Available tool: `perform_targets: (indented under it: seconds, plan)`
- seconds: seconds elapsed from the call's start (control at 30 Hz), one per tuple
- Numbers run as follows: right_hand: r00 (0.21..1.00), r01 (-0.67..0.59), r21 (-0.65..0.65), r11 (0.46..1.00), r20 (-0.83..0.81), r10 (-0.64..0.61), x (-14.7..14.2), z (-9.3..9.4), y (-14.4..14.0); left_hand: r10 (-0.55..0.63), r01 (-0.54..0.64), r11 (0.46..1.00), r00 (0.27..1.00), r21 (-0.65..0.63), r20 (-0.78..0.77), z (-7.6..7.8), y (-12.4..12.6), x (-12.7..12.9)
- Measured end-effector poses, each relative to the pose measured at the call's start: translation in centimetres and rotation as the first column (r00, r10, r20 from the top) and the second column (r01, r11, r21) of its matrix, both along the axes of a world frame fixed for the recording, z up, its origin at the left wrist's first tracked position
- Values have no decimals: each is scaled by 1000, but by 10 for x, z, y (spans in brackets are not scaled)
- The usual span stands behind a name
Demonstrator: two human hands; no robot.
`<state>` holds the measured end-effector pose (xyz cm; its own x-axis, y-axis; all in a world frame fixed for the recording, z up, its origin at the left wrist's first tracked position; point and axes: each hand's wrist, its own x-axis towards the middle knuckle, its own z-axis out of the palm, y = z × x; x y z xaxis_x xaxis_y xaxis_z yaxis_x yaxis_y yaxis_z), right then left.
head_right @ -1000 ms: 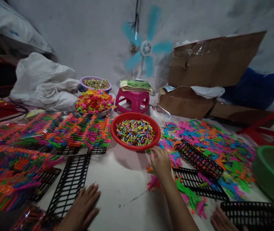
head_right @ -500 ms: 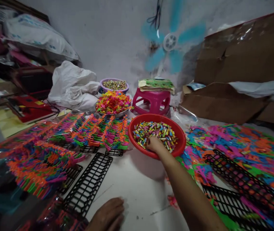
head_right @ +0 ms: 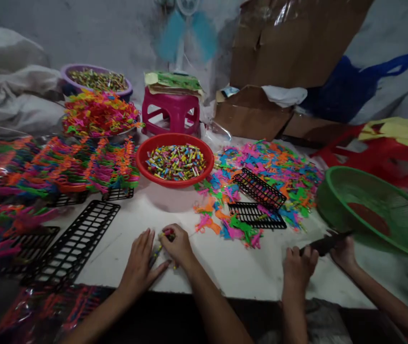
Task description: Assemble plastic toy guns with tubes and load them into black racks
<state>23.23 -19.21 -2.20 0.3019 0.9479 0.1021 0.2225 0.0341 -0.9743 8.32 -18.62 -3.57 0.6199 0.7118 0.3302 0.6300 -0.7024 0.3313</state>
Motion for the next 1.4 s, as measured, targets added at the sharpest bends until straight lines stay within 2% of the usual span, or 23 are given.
perform_targets:
  seconds: [0.1, 0.17, 0.3, 0.43, 0.57, 0.63, 0.67, 0.73, 0.83, 0.9, 0.97, 1.03, 1.07, 1.1, 1.13, 1.2, 1.27, 1.33, 1.4]
  plan:
    - [989, -17, 112, 994, 147, 1, -8, -12, -8, -22, 23, 1000, 996, 9, -87, -2, 5, 12]
    - [987, 39, 129, 991, 153, -58, -3, -11, -7, 6, -5, 1000, 995, 15, -100, -3, 8, 18]
    - [964, 255, 47, 966, 67, -258, 16, -11, -11, 45, -45, 999, 998, 11, -39, -1, 9, 15]
    - [955, 290, -42, 956, -56, -292, 30, -22, -27, 84, -84, 996, 996, -15, 32, 5, 6, -2]
    - [937, 312, -79, 947, -137, -321, 22, -34, -32, 96, -86, 989, 992, -119, 77, 14, 6, -10]
    - [936, 318, -81, 945, -131, -326, 22, -26, -35, 142, -104, 963, 980, -249, 140, 21, 8, -9]
    - [941, 311, -84, 947, -114, -319, 28, -15, -40, 191, -122, 932, 965, -340, 179, 25, 9, -8]
    - [953, 290, -96, 952, -67, -297, 52, 19, -55, 318, -134, 828, 912, -544, 260, 35, 14, -6]
    - [962, 273, -98, 957, 0, -274, 99, 77, -86, 491, -21, 606, 797, -795, 353, 50, 21, -2]
    - [966, 256, -93, 962, -5, -258, 107, 97, -95, 582, 100, 431, 728, -897, 361, 60, 24, 2]
    - [987, 147, -108, 983, -46, -152, 84, 92, -89, 646, 250, 241, 680, -938, 347, 66, 23, 7]
    - [992, 83, -104, 991, -88, -92, 44, 71, -73, 682, 415, 65, 645, -908, 344, 69, 18, 12]
    - [984, -39, -84, 996, -175, 23, 25, 60, -65, 698, 482, -4, 629, -876, 343, 69, 16, 14]
    - [969, -116, -80, 990, -227, 95, 10, 49, -58, 719, 532, -43, 604, -846, 344, 69, 14, 15]
    - [946, -187, -77, 979, -284, 159, -1, 41, -53, 744, 566, -58, 574, -822, 342, 67, 14, 15]
    - [903, -286, -102, 953, -362, 232, -8, 34, -49, 788, 591, -52, 519, -805, 330, 64, 14, 14]
    - [881, -344, -142, 928, -391, 266, -4, 35, -50, 813, 581, -29, 487, -813, 320, 61, 16, 10]
    - [881, -374, -162, 913, -369, 296, 0, 39, -53, 822, 551, -28, 487, -834, 295, 59, 15, 6]
    - [903, -366, -166, 916, -300, 307, -1, 42, -54, 819, 532, -79, 517, -843, 249, 59, 8, 4]
